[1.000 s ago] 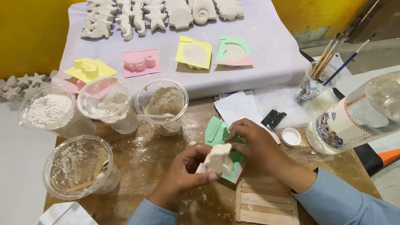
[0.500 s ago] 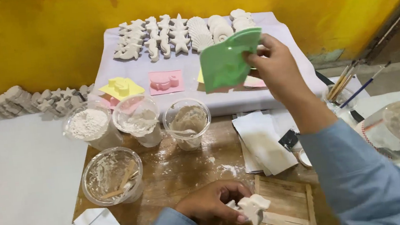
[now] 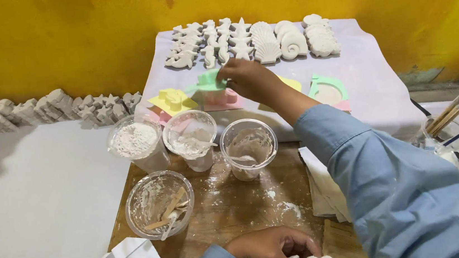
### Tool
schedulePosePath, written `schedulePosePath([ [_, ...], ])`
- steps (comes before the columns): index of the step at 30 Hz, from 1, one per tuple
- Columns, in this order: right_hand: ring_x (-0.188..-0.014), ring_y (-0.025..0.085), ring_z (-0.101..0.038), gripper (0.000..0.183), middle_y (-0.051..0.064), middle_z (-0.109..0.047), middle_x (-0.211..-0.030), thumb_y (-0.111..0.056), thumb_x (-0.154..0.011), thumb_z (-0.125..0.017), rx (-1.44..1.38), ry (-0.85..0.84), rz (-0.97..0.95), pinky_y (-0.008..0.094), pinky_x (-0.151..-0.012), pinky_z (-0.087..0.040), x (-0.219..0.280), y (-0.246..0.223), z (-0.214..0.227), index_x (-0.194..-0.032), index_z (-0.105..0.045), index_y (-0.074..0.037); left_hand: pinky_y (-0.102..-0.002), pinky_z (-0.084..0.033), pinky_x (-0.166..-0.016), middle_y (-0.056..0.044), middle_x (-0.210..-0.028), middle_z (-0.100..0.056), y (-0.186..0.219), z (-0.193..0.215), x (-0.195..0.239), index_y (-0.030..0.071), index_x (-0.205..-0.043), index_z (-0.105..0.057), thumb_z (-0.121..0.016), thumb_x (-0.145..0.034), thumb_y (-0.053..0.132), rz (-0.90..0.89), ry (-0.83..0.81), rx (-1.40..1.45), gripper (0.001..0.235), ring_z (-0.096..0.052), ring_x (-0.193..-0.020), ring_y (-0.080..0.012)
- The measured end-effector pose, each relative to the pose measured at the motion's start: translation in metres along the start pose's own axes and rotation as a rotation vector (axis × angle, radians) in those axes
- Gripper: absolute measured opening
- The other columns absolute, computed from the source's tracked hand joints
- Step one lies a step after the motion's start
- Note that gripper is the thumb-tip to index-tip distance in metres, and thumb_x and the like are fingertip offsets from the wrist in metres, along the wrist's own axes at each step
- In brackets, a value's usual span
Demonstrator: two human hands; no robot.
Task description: Demolding a plaster cast from a silicone mold and cleaning the edges using a wooden stick.
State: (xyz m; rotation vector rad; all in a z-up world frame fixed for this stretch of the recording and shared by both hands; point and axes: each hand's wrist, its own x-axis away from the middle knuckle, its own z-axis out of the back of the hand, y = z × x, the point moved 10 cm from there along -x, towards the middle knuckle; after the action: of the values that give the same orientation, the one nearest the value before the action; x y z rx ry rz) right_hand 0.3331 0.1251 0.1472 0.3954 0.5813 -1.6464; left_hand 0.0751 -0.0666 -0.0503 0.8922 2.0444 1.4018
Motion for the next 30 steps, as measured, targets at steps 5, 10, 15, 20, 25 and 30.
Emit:
schedulePosePath([
  [5, -0.091, 0.033, -0.073, 0.036, 0.01, -0.072, -0.124, 0.007, -0.089, -0.065, 0.0, -0.269, 0.052, 0.045, -0.072, -0.056, 0.034, -0.018, -0.003, -0.112, -0.078, -0.017, -0.014, -0.046, -0.092, 0.006, -0.107, -0.065, 0.022, -0.01, 0.005, 0.01, -0.119, -0.066, -0.083, -0.081, 0.015, 0.047, 0.045, 0.105, 0.042, -0.058, -0.099, -0.0018],
  [10, -0.091, 0.033, -0.073, 0.038, 0.012, -0.073, -0.119, 0.01, -0.093, -0.064, 0.003, -0.059, -0.048, 0.045, -0.072, -0.058, 0.041, -0.03, 0.08, -0.122, -0.075, -0.013, -0.017, -0.048, -0.094, 0.004, -0.111, -0.066, 0.035, 0.0, 0.004, 0.011, -0.11, -0.067, -0.087, -0.075, 0.017, 0.011, 0.138, 0.083, 0.041, -0.06, -0.104, -0.0057],
  [15, -0.108, 0.024, -0.072, 0.014, 0.015, -0.071, -0.114, 0.006, -0.108, -0.06, -0.234, 0.485, -0.176, 0.032, -0.098, -0.061, 0.076, -0.115, 0.208, -0.121, -0.063, 0.001, -0.018, -0.051, -0.041, -0.007, -0.093, -0.07, 0.029, 0.009, 0.008, 0.004, -0.121, -0.066, -0.087, -0.076, 0.017, 0.144, 0.211, 0.074, 0.051, -0.066, -0.067, -0.0105],
  [20, -0.086, 0.021, -0.07, 0.013, 0.015, -0.068, -0.1, -0.001, -0.104, -0.053, -0.23, 0.387, -0.108, 0.03, -0.074, -0.064, 0.129, -0.249, 0.23, -0.111, -0.063, -0.001, -0.022, -0.046, -0.084, 0.003, -0.099, -0.064, 0.051, 0.002, -0.002, 0.012, -0.104, -0.068, -0.084, -0.078, 0.016, -0.054, 0.191, -0.058, 0.032, -0.058, -0.096, -0.0094],
  [25, -0.112, 0.04, -0.062, 0.038, 0.021, -0.054, -0.125, -0.023, -0.111, -0.051, -0.498, -0.474, 0.118, 0.048, -0.085, -0.047, 0.153, -0.352, 0.08, -0.149, -0.05, -0.019, -0.023, -0.043, -0.081, 0.005, -0.093, -0.06, 0.034, 0.0, 0.004, 0.012, -0.103, -0.065, -0.083, -0.079, 0.018, -0.097, 0.295, -0.049, 0.03, -0.055, -0.09, -0.0075],
  [30, -0.116, 0.049, -0.052, 0.054, 0.026, -0.048, -0.126, -0.031, -0.105, -0.038, -0.43, -1.077, -0.276, 0.062, -0.09, -0.044, 0.119, -0.375, -0.006, -0.158, -0.036, -0.04, -0.024, -0.046, -0.081, 0.003, -0.095, -0.06, 0.027, 0.013, 0.003, 0.011, -0.105, -0.065, -0.083, -0.078, 0.018, -0.076, 0.373, -0.014, 0.034, -0.057, -0.09, -0.0094],
])
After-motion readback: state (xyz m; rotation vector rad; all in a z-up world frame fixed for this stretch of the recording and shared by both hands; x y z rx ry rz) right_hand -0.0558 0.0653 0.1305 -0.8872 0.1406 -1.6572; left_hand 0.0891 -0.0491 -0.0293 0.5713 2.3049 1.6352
